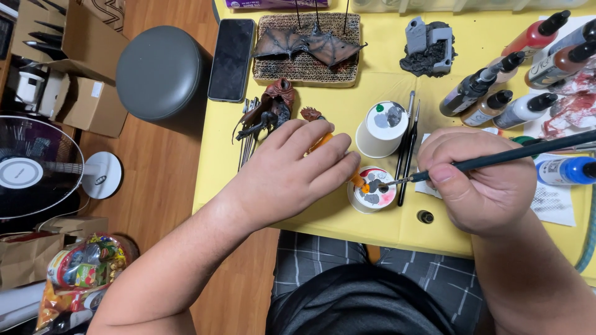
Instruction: Painting fine details on a small miniature figure using a brush and acrylic paints at a hobbyist workstation.
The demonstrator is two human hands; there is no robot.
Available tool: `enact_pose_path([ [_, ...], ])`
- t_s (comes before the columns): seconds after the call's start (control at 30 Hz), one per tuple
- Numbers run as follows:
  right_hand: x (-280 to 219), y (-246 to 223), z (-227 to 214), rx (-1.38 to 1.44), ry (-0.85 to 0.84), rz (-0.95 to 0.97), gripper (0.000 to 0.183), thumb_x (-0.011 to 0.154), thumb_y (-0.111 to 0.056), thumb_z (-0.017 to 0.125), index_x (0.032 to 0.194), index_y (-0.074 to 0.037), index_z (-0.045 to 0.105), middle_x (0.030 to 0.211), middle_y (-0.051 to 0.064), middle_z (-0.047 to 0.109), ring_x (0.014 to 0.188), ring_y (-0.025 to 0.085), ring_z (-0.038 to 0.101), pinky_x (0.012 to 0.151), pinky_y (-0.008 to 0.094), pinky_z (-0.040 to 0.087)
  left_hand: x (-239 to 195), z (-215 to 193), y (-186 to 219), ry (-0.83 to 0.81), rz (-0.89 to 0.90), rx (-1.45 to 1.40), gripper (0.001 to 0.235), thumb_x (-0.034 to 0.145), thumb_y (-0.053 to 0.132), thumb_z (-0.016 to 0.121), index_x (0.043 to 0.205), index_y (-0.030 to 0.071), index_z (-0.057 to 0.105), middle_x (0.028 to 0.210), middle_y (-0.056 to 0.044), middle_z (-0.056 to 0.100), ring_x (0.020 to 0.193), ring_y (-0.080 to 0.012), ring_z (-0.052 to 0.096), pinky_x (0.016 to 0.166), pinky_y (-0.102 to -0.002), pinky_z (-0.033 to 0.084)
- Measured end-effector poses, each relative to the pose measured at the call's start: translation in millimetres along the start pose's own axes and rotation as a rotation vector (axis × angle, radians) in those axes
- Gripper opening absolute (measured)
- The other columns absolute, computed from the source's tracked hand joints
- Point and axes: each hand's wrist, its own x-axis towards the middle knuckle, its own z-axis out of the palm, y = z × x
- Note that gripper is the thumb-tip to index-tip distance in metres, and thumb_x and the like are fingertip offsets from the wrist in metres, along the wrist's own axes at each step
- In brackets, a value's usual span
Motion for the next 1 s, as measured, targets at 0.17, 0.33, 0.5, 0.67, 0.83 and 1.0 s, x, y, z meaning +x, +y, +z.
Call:
enact_pose_path([
  [0.17, -1.4, 0.0, -1.9, 0.014, 0.024, 0.004, 0.013, 0.097, -0.005, 0.051, 0.089, 0.004, 0.048, 0.066, 0.015, 0.05, 0.059, 0.029, 0.05, 0.061, 0.04, 0.048, -5.3, 5.6, -1.0, -0.045, -0.091, -0.172, 0.018, 0.105, 0.005, 0.06, 0.122, 0.008, 0.064, 0.123, -0.01, 0.064, 0.111, -0.0317, 0.06, 0.094, -0.044, 0.053],
  [0.33, 3.4, -5.8, -0.9, 0.024, 0.054, 0.018, 0.02, 0.097, -0.008, 0.049, 0.083, 0.006, 0.047, 0.063, 0.014, 0.047, 0.057, 0.028, 0.047, 0.058, 0.039, 0.044, -9.5, 10.7, -6.2, -0.136, -0.254, -0.425, 0.029, 0.101, 0.005, 0.053, 0.128, 0.012, 0.063, 0.129, -0.002, 0.068, 0.117, -0.0318, 0.054, 0.095, -0.044, 0.039],
  [0.5, -9.9, 7.9, -4.9, 0.104, 0.196, 0.038, 0.02, 0.1, -0.013, 0.05, 0.091, 0.005, 0.048, 0.065, 0.016, 0.045, 0.057, 0.027, 0.048, 0.06, 0.04, 0.045, -3.5, 15.7, -24.6, -0.184, -0.605, -0.76, 0.032, 0.098, 0.02, 0.063, 0.126, 0.005, 0.058, 0.129, -0.011, 0.066, 0.118, -0.0317, 0.06, 0.102, -0.044, 0.044],
  [0.67, -6.8, 8.8, -5.5, 0.083, 0.219, 0.034, 0.016, 0.103, -0.012, 0.049, 0.094, 0.002, 0.046, 0.067, 0.016, 0.047, 0.057, 0.025, 0.049, 0.061, 0.038, 0.046, 23.5, 34.0, -44.7, -0.28, -0.725, -0.756, 0.021, 0.094, 0.022, 0.067, 0.111, 0.012, 0.062, 0.11, -0.004, 0.068, 0.097, -0.0205, 0.064, 0.079, -0.034, 0.053],
  [0.83, -10.9, 13.5, -7.9, 0.091, 0.196, 0.072, 0.016, 0.104, -0.012, 0.054, 0.101, 0.003, 0.049, 0.08, 0.017, 0.054, 0.068, 0.028, 0.058, 0.067, 0.038, 0.05, 33.7, 77.2, -56.7, -0.412, -0.722, -0.642, 0.023, 0.085, 0.028, 0.07, 0.102, 0.014, 0.063, 0.097, -0.005, 0.073, 0.086, -0.0279, 0.066, 0.067, -0.041, 0.046],
  [1.0, -8.3, 5.4, 1.2, 0.037, 0.098, 0.128, 0.024, 0.104, -0.013, 0.05, 0.091, 0.007, 0.051, 0.074, 0.018, 0.053, 0.062, 0.026, 0.056, 0.066, 0.037, 0.049, 40.1, 94.2, -57.8, -0.489, -0.646, -0.548, 0.025, 0.083, 0.03, 0.076, 0.101, 0.017, 0.065, 0.094, -0.003, 0.073, 0.091, -0.0289, 0.059, 0.073, -0.043, 0.045],
])
